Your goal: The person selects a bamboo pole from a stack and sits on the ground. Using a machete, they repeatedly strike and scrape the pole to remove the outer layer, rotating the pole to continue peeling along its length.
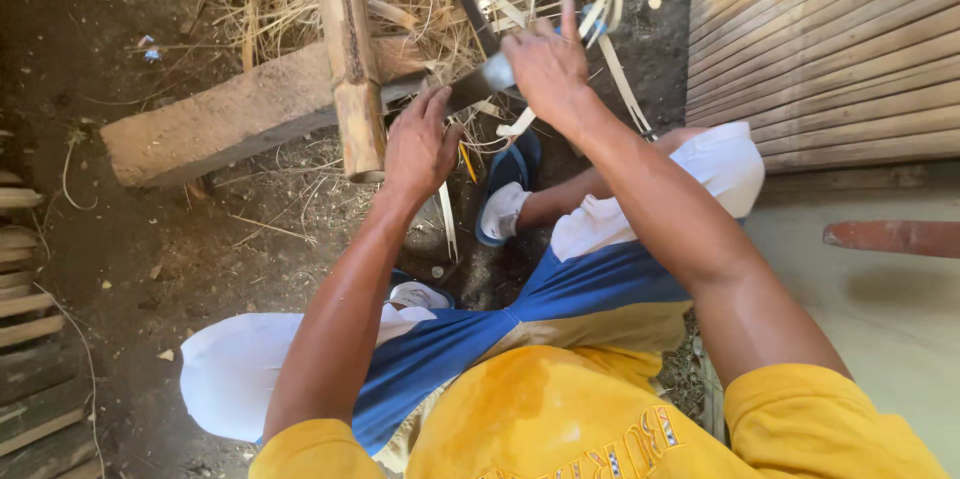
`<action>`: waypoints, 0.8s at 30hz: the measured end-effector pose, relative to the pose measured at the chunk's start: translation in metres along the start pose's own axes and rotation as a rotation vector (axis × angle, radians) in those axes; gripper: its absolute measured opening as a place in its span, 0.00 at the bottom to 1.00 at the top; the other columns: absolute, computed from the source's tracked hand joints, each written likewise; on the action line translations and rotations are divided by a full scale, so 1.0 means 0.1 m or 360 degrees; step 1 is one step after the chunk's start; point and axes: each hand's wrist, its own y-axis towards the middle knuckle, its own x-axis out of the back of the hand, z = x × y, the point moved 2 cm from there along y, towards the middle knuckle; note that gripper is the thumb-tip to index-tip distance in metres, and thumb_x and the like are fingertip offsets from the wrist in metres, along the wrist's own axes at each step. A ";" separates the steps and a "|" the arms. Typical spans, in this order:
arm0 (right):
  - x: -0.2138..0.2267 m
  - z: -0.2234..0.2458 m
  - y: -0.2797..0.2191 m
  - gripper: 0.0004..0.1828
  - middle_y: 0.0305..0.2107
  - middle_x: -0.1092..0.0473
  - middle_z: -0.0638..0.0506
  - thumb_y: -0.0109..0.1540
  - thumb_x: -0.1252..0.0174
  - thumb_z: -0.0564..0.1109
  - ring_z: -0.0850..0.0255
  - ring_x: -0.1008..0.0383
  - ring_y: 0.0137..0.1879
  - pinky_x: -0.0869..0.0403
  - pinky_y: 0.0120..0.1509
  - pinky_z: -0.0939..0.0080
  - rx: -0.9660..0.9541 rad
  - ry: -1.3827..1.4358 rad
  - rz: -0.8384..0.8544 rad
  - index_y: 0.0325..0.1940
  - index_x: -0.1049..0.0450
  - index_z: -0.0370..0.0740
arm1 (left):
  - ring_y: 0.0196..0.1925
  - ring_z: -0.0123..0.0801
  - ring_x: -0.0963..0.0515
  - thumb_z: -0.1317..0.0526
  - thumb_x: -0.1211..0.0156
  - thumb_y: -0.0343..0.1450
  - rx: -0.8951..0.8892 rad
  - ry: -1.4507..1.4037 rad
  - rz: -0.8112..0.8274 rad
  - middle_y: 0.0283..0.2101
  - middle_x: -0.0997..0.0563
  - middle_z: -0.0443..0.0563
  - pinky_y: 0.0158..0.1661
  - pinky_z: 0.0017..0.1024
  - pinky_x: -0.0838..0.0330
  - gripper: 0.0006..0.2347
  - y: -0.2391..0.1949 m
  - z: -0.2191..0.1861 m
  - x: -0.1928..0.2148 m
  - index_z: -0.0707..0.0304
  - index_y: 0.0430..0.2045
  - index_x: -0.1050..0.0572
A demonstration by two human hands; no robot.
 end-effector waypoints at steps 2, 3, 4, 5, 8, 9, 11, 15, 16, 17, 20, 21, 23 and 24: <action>0.29 0.03 -0.07 0.11 0.42 0.23 0.53 0.65 0.46 0.39 0.53 0.28 0.60 0.64 0.81 0.31 0.0108 -0.0022 -0.0052 0.48 0.22 0.49 | 0.68 0.54 0.30 0.56 0.38 0.74 -0.0127 0.0149 -0.0109 0.65 0.29 0.61 0.65 0.53 0.40 0.25 0.02 -0.16 0.00 0.64 0.65 0.35; 0.40 0.03 -0.10 0.11 0.41 0.23 0.53 0.66 0.47 0.39 0.53 0.28 0.61 0.63 0.81 0.31 0.0182 -0.0068 -0.0076 0.48 0.22 0.50 | 0.64 0.55 0.28 0.56 0.38 0.73 -0.0112 0.0091 -0.0150 0.62 0.28 0.62 0.62 0.54 0.39 0.25 0.04 -0.21 0.01 0.67 0.64 0.34; 0.49 0.02 -0.13 0.11 0.41 0.24 0.54 0.67 0.47 0.39 0.53 0.28 0.61 0.63 0.82 0.32 0.0255 -0.0122 -0.0102 0.48 0.22 0.52 | 0.60 0.56 0.26 0.56 0.38 0.73 -0.0100 0.0029 -0.0196 0.60 0.26 0.63 0.59 0.55 0.38 0.25 0.08 -0.25 0.02 0.71 0.63 0.33; 0.53 0.01 -0.17 0.10 0.40 0.24 0.54 0.68 0.47 0.40 0.53 0.29 0.62 0.63 0.83 0.32 0.0314 -0.0077 -0.0087 0.48 0.23 0.51 | 0.56 0.57 0.24 0.57 0.37 0.73 -0.0088 -0.0034 -0.0242 0.57 0.25 0.65 0.56 0.56 0.36 0.25 0.12 -0.29 0.03 0.74 0.62 0.32; 0.43 -0.02 -0.22 0.08 0.45 0.26 0.52 0.69 0.45 0.38 0.53 0.31 0.66 0.62 0.85 0.31 0.0424 0.0027 -0.0182 0.48 0.23 0.50 | 0.46 0.50 0.18 0.56 0.38 0.73 0.0187 -0.0253 0.0279 0.43 0.19 0.59 0.49 0.45 0.25 0.11 0.19 -0.27 0.04 0.61 0.42 0.21; 0.34 -0.07 -0.19 0.10 0.51 0.27 0.52 0.67 0.44 0.37 0.54 0.33 0.69 0.61 0.84 0.32 0.0398 0.0031 -0.0302 0.48 0.23 0.51 | 0.44 0.51 0.19 0.56 0.38 0.73 0.0114 -0.0275 0.0228 0.41 0.19 0.59 0.46 0.46 0.25 0.10 0.19 -0.29 0.05 0.62 0.41 0.21; 0.15 -0.28 -0.14 0.19 0.62 0.31 0.49 0.64 0.42 0.34 0.53 0.38 0.74 0.62 0.84 0.32 0.0237 -0.0018 -0.0611 0.55 0.23 0.53 | 0.40 0.54 0.20 0.58 0.38 0.74 -0.0041 -0.0323 0.0117 0.37 0.20 0.60 0.41 0.48 0.26 0.08 0.24 -0.28 0.09 0.63 0.39 0.22; -0.05 -1.15 -0.25 0.29 0.72 0.46 0.48 0.58 0.35 0.39 0.48 0.55 0.81 0.68 0.79 0.32 -0.0447 -0.0122 -0.0515 0.65 0.24 0.51 | 0.35 0.50 0.19 0.57 0.42 0.75 0.0399 -0.0081 -0.0043 0.38 0.21 0.58 0.35 0.44 0.24 0.09 0.35 -0.03 0.42 0.63 0.40 0.24; -0.05 -1.36 -0.34 0.26 0.72 0.49 0.46 0.56 0.32 0.43 0.45 0.58 0.80 0.68 0.76 0.29 -0.0709 -0.0038 -0.0177 0.60 0.24 0.47 | 0.33 0.52 0.21 0.58 0.40 0.73 0.0300 0.0113 -0.0250 0.39 0.21 0.59 0.32 0.47 0.26 0.11 0.31 0.05 0.59 0.64 0.44 0.24; -0.05 -1.54 -0.33 0.23 0.71 0.48 0.38 0.53 0.28 0.50 0.35 0.58 0.76 0.65 0.70 0.20 -0.0998 0.0302 0.0334 0.49 0.21 0.38 | 0.33 0.50 0.20 0.58 0.43 0.75 0.0465 0.0193 -0.0113 0.39 0.22 0.58 0.32 0.46 0.25 0.09 0.25 0.15 0.73 0.64 0.42 0.26; 0.17 -1.24 -0.23 0.17 0.70 0.42 0.43 0.59 0.30 0.52 0.32 0.51 0.74 0.61 0.71 0.19 -0.0743 0.0438 0.0010 0.48 0.19 0.43 | 0.35 0.52 0.20 0.58 0.42 0.77 0.0429 0.0448 -0.0132 0.38 0.22 0.57 0.33 0.48 0.26 0.07 0.22 0.26 1.03 0.62 0.41 0.24; 0.21 -1.02 -0.16 0.19 0.69 0.38 0.44 0.62 0.31 0.53 0.39 0.43 0.74 0.55 0.76 0.26 -0.0560 0.0628 -0.0022 0.54 0.21 0.43 | 0.36 0.53 0.20 0.58 0.40 0.76 0.0350 0.0539 -0.0193 0.38 0.22 0.57 0.33 0.50 0.27 0.07 0.15 0.29 1.06 0.60 0.41 0.23; 0.33 -0.47 0.01 0.26 0.67 0.33 0.43 0.66 0.33 0.53 0.44 0.35 0.73 0.45 0.78 0.38 -0.0174 0.0950 -0.0236 0.65 0.27 0.40 | 0.39 0.52 0.20 0.60 0.41 0.76 0.0348 0.0525 -0.0081 0.40 0.21 0.54 0.38 0.50 0.26 0.05 0.15 0.30 0.99 0.54 0.42 0.21; 0.41 -0.16 0.05 0.31 0.65 0.33 0.40 0.67 0.32 0.51 0.42 0.34 0.72 0.42 0.77 0.42 0.0037 0.1069 -0.0404 0.70 0.31 0.38 | 0.41 0.51 0.20 0.61 0.42 0.76 0.0344 0.0519 -0.0028 0.41 0.21 0.52 0.41 0.50 0.25 0.05 0.15 0.30 0.95 0.51 0.42 0.21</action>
